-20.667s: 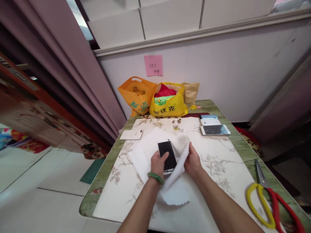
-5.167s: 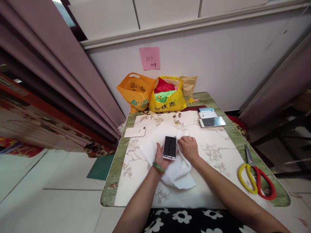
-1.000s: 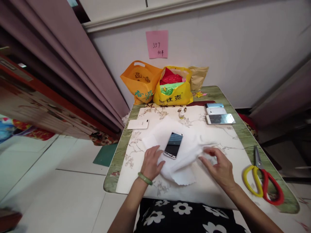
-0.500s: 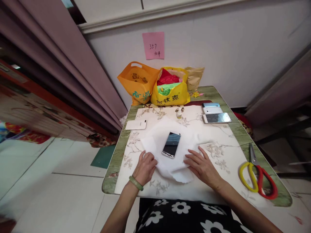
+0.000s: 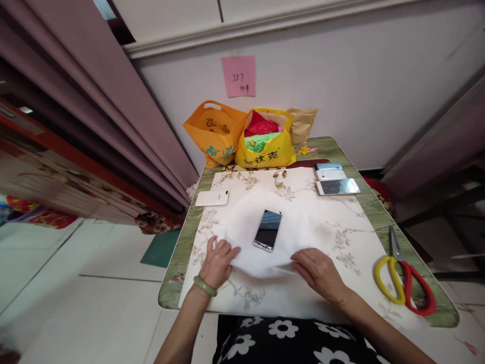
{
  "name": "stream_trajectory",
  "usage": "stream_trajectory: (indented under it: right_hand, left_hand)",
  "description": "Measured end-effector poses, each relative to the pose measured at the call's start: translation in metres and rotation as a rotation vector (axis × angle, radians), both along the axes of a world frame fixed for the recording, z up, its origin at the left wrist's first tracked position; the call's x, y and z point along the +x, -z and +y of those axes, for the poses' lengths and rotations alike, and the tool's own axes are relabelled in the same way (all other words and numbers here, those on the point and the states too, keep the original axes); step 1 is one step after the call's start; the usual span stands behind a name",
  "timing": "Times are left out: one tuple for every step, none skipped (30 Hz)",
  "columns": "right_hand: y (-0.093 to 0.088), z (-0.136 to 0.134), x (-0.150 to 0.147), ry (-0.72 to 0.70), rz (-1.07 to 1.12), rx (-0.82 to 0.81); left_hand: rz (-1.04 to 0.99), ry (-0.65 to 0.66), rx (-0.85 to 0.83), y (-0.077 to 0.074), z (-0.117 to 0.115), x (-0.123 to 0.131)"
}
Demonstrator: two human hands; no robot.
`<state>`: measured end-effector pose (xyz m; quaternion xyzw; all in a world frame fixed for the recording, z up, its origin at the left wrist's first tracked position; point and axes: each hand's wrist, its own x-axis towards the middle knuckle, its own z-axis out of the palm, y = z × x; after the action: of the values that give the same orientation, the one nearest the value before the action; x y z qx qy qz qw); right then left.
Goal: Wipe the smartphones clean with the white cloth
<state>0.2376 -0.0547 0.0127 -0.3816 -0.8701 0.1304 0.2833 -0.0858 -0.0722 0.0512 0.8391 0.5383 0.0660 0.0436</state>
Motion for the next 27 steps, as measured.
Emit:
stream_trajectory:
  right_hand:
    - [0.0,-0.001,-0.002,0.004,-0.011,-0.012]
    - [0.0,-0.003,-0.004,0.0,-0.026,-0.021]
    - [0.0,-0.004,-0.007,-0.01,-0.04,-0.027]
    - [-0.001,-0.006,-0.01,-0.026,-0.054,-0.033]
    - [-0.001,-0.008,-0.013,-0.048,-0.071,-0.041]
    - [-0.002,-0.01,-0.015,-0.077,-0.089,-0.053]
    - [-0.002,-0.011,-0.017,-0.118,-0.109,-0.069]
    - [-0.003,-0.012,-0.018,-0.167,-0.127,-0.088]
    - [-0.004,-0.012,-0.017,-0.212,-0.136,-0.108]
    - [-0.005,-0.011,-0.015,-0.237,-0.134,-0.124]
    - [-0.006,-0.009,-0.01,-0.23,-0.12,-0.133]
    - [-0.007,-0.005,-0.003,-0.183,-0.099,-0.134]
    - [-0.008,-0.001,0.005,-0.097,-0.074,-0.13]
    - [-0.009,0.004,0.015,0.022,-0.053,-0.124]
    - [-0.009,0.009,0.025,0.158,-0.04,-0.125]
    - [-0.009,0.014,0.036,0.303,-0.039,-0.139]
    - [-0.008,0.019,0.045,0.444,-0.051,-0.171]
    - [-0.008,0.023,0.053,0.544,-0.068,-0.212]
    - [-0.006,0.027,0.059,0.618,-0.085,-0.262]
    - [-0.005,0.03,0.063,0.658,-0.098,-0.316]
    - [-0.003,0.031,0.066,0.671,-0.103,-0.368]
    - [-0.001,0.032,0.067,0.672,-0.105,-0.415]
    - [0.001,0.032,0.067,0.667,-0.107,-0.45]
    - [0.002,0.031,0.067,0.663,-0.115,-0.472]
    - [0.003,0.03,0.067,0.661,-0.129,-0.483]
    - [0.004,0.028,0.066,0.662,-0.15,-0.487]
    - [0.005,0.027,0.066,0.665,-0.174,-0.486]
  left_hand:
    - [0.018,-0.024,0.026,-0.002,-0.001,-0.006]
    - [0.034,-0.047,0.051,-0.004,-0.002,-0.012]
    - [0.048,-0.068,0.07,-0.006,-0.004,-0.018]
    - [0.066,-0.089,0.081,-0.008,-0.007,-0.022]
    - [0.089,-0.113,0.077,-0.009,-0.01,-0.025]
    - [0.119,-0.144,0.056,-0.011,-0.013,-0.028]
    - [0.153,-0.187,0.016,-0.012,-0.016,-0.031]
    - [0.189,-0.247,-0.042,-0.013,-0.018,-0.034]
    - [0.222,-0.324,-0.121,-0.014,-0.021,-0.038]
    - [0.254,-0.417,-0.217,-0.015,-0.023,-0.042]
    - [0.284,-0.516,-0.315,-0.018,-0.023,-0.047]
    - [0.305,-0.605,-0.388,-0.021,-0.023,-0.051]
    - [0.314,-0.673,-0.418,-0.025,-0.022,-0.053]
    - [0.303,-0.715,-0.404,-0.029,-0.019,-0.054]
    - [0.259,-0.721,-0.337,-0.032,-0.014,-0.052]
    - [0.181,-0.701,-0.246,-0.034,-0.008,-0.045]
    - [0.065,-0.667,-0.182,-0.034,-0.002,-0.035]
    - [-0.081,-0.599,-0.162,-0.033,0.006,-0.022]
    - [-0.213,-0.524,-0.167,-0.029,0.014,-0.005]
    - [-0.306,-0.466,-0.185,-0.023,0.021,0.014]
    - [-0.346,-0.441,-0.185,-0.017,0.028,0.034]
    - [-0.333,-0.439,-0.177,-0.01,0.033,0.053]
    - [-0.287,-0.441,-0.174,-0.003,0.036,0.07]
    - [-0.231,-0.447,-0.182,0.004,0.037,0.084]
    - [-0.173,-0.454,-0.191,0.01,0.037,0.095]
    - [-0.122,-0.447,-0.187,0.014,0.036,0.103]
    - [-0.083,-0.446,-0.175,0.018,0.035,0.107]
